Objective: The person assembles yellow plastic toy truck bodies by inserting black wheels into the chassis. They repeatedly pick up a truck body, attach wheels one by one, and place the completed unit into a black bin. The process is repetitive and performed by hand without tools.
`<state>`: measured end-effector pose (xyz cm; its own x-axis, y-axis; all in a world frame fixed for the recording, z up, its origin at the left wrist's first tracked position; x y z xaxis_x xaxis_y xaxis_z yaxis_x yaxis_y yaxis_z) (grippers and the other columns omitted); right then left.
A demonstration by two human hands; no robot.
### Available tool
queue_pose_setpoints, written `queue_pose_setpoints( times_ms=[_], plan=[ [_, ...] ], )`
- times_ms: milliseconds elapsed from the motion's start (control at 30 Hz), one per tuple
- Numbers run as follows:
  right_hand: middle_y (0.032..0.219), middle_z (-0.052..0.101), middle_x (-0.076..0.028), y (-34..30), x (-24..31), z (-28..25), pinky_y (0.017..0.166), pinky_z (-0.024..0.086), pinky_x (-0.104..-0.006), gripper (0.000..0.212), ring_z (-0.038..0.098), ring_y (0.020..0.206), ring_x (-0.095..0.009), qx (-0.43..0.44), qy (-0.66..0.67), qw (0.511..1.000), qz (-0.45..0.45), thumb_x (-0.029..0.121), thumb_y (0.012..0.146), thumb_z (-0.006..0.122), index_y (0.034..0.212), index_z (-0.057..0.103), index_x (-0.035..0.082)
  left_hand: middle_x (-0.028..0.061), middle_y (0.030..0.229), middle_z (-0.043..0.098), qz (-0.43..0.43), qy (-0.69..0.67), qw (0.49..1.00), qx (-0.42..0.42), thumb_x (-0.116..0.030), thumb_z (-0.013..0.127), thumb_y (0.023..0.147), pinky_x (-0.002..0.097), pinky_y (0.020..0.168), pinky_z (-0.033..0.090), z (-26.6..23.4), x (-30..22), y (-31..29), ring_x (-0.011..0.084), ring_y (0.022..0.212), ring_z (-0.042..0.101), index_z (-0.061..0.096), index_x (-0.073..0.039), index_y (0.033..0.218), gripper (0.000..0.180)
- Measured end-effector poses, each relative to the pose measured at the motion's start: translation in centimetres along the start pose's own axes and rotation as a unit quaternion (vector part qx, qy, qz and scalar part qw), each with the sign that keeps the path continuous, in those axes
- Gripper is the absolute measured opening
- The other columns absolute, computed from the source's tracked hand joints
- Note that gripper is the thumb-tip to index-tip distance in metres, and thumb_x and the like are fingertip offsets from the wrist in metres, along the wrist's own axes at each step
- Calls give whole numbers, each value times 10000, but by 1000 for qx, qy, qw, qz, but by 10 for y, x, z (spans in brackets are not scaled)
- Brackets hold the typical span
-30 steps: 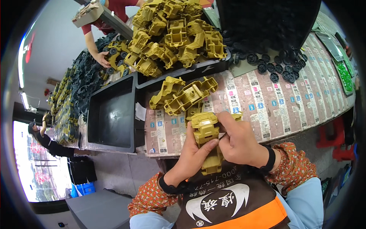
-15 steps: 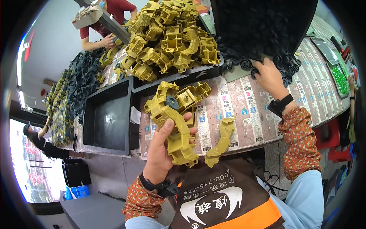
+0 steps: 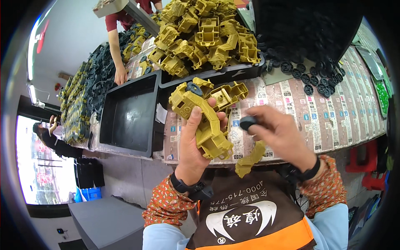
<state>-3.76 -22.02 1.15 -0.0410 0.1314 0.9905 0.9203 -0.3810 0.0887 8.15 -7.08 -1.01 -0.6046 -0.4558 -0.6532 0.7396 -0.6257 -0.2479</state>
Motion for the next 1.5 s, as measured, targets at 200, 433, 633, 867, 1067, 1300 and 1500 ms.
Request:
queue_pose_setpoints(
  times_ms=[200, 433, 633, 867, 1067, 1300, 1500],
  plan=[
    [946, 729, -169, -8, 12, 33, 718, 573, -322, 318, 741, 829, -207, -33, -7, 999, -37, -3, 929, 664, 1245, 630, -18, 118, 1256, 680, 81, 79, 993, 33, -218, 645, 1041, 337, 807, 638, 19, -9, -10, 210, 991, 727, 513, -106, 1347, 351],
    [991, 729, -183, -15, 28, 41, 718, 582, -325, 312, 752, 837, -233, -64, -14, 996, -62, -49, 911, 659, 1223, 643, -36, 143, 1234, 676, 162, 111, 980, 40, -168, 661, 1029, 346, 766, 632, 19, -26, -11, 224, 957, 726, 467, -84, 1347, 382],
    [990, 723, -199, -14, 43, 48, 755, 578, -350, 293, 746, 883, -321, -61, -94, 982, -153, -108, 880, 619, 1159, 672, -34, 132, 1206, 674, 210, 131, 968, 49, -148, 671, 1022, 337, 782, 619, 22, -41, -8, 202, 941, 716, 457, -83, 1326, 377],
    [930, 641, -172, -6, 51, 56, 727, 557, -327, 444, 706, 801, -287, -48, -89, 974, -202, -161, 723, 484, 1131, 629, -65, 120, 1209, 679, 241, 146, 956, 84, -275, 671, 1023, 327, 754, 629, 32, -50, -4, 183, 962, 708, 557, -71, 1260, 333],
    [911, 628, -149, 1, 54, 62, 689, 535, -301, 429, 672, 757, -239, -49, -87, 977, -190, -130, 713, 469, 1100, 634, -47, 114, 1207, 678, 238, 148, 957, 81, -315, 637, 1042, 330, 788, 616, 28, -52, -4, 175, 959, 708, 550, -45, 1305, 387],
    [1249, 684, -106, 13, 90, 54, 843, 526, -267, 469, 673, 1045, -159, 26, -37, 985, -169, -132, 895, 414, 1306, 613, -23, 80, 1116, 705, 58, -337, 915, 213, -349, 640, 1016, 431, 996, 493, 15, -115, 19, 218, 1038, 703, 592, -76, 1245, 361],
    [1198, 694, -52, 3, 64, 27, 775, 500, -243, 415, 650, 997, -112, -34, -29, 996, -77, -91, 903, 435, 1237, 659, 9, 150, 955, 693, 145, -578, 737, 319, -48, 697, 826, 477, 781, 586, 5, -248, -36, 291, 857, 705, 590, -49, 1107, 301]
  ],
)
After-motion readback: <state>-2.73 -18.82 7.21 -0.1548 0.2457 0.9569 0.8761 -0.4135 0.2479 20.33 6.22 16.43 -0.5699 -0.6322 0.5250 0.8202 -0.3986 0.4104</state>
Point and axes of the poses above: each hand's wrist, its own y-axis towards the middle knuckle, its own z-axis out of the palm, x = y × z, the point moved 10 cm from there along y, towards the middle knuckle
